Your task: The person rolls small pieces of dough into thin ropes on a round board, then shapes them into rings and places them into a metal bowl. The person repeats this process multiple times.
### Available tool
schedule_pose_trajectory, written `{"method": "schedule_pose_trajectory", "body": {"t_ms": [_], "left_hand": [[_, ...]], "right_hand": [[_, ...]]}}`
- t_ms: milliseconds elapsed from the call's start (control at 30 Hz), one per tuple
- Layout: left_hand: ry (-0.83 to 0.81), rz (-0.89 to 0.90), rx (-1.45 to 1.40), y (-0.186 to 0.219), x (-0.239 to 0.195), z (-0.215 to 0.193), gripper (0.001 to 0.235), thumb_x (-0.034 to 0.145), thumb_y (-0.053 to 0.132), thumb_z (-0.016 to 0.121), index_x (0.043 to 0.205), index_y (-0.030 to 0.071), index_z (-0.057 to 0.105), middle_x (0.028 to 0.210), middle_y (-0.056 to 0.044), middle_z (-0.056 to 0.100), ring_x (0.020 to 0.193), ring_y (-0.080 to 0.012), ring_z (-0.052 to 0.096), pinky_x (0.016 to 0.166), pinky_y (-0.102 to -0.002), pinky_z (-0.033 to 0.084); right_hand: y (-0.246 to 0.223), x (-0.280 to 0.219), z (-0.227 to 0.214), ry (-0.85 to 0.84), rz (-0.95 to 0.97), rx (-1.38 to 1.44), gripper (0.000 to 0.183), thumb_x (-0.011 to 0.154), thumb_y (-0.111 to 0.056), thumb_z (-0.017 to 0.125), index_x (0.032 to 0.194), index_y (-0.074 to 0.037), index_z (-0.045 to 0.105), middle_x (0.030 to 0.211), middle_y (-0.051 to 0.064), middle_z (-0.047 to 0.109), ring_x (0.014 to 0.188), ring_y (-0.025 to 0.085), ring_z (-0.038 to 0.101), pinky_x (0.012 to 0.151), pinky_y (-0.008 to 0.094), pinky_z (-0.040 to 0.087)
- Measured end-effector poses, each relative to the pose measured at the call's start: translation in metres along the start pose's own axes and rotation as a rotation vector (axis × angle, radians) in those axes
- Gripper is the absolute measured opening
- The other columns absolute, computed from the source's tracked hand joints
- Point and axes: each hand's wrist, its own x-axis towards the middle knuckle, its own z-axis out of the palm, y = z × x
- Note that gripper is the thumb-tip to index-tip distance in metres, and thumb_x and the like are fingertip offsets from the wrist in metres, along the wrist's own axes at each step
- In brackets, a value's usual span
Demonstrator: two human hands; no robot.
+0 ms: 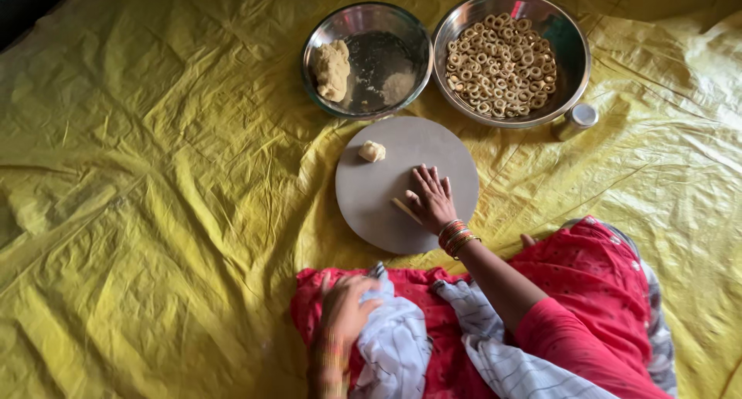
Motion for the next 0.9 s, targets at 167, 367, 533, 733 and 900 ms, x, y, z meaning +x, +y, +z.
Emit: {"method": "schedule_pose_trajectory", "body": {"t_ms": [167,367,533,733,900], "left_hand": [[0.347,-0.065,-0.166,0.014,-0.105,-0.015,0.007,0.082,0.020,0.074,0.087,0.016,0.076,0.089,-0.004,0.072,0.091,-0.0274,0.070,0.084,-0.043,0.056],[0.253,-0.158,-0.039,0.043,-0.130,-0.032,0.017,0.086,0.031,0.071,0.094,0.016,0.076,0.092,-0.005,0.072,0.094,-0.0264,0.071,0.086,-0.044,0.057],[-0.183,-0.200,0.227,0.085,-0.132,-0.074,0.027,0.089,0.040,0.069,0.100,0.016,0.075,0.095,-0.006,0.072,0.096,-0.0255,0.072,0.087,-0.045,0.058],[-0.157,0.080,0.147,0.064,-0.039,-0.128,0.035,0.094,0.036,0.062,0.119,0.013,0.073,0.100,-0.011,0.072,0.094,-0.0266,0.072,0.081,-0.045,0.058],[0.342,0.187,-0.806,0.031,0.153,-0.038,0.021,0.100,0.012,0.067,0.117,0.000,0.072,0.101,-0.010,0.076,0.088,-0.0161,0.068,0.081,-0.029,0.056]], "right_hand": [[-0.005,-0.010,-0.014,-0.039,-0.043,0.010,0.071,0.100,-0.055,0.051,0.158,-0.017,0.037,0.170,0.008,0.024,0.159,0.030,0.012,0.126,0.053,0.005],[-0.006,-0.022,-0.024,0.055,-0.105,0.036,0.061,0.095,-0.049,0.063,0.147,-0.019,0.053,0.161,0.007,0.041,0.155,0.031,0.027,0.126,0.052,0.016],[-0.007,-0.042,-0.019,0.113,-0.171,0.024,0.047,0.087,-0.032,0.072,0.131,-0.016,0.065,0.150,0.008,0.054,0.146,0.032,0.039,0.119,0.052,0.029],[-0.021,-0.050,-0.037,0.072,-0.054,0.062,0.031,0.092,-0.020,0.066,0.122,-0.018,0.073,0.116,0.002,0.074,0.112,0.024,0.066,0.102,0.039,0.052],[-0.030,-0.052,-0.075,-0.021,0.117,0.082,0.027,0.089,-0.024,0.068,0.115,-0.017,0.074,0.102,0.002,0.076,0.093,0.023,0.074,0.088,0.038,0.056]]}}
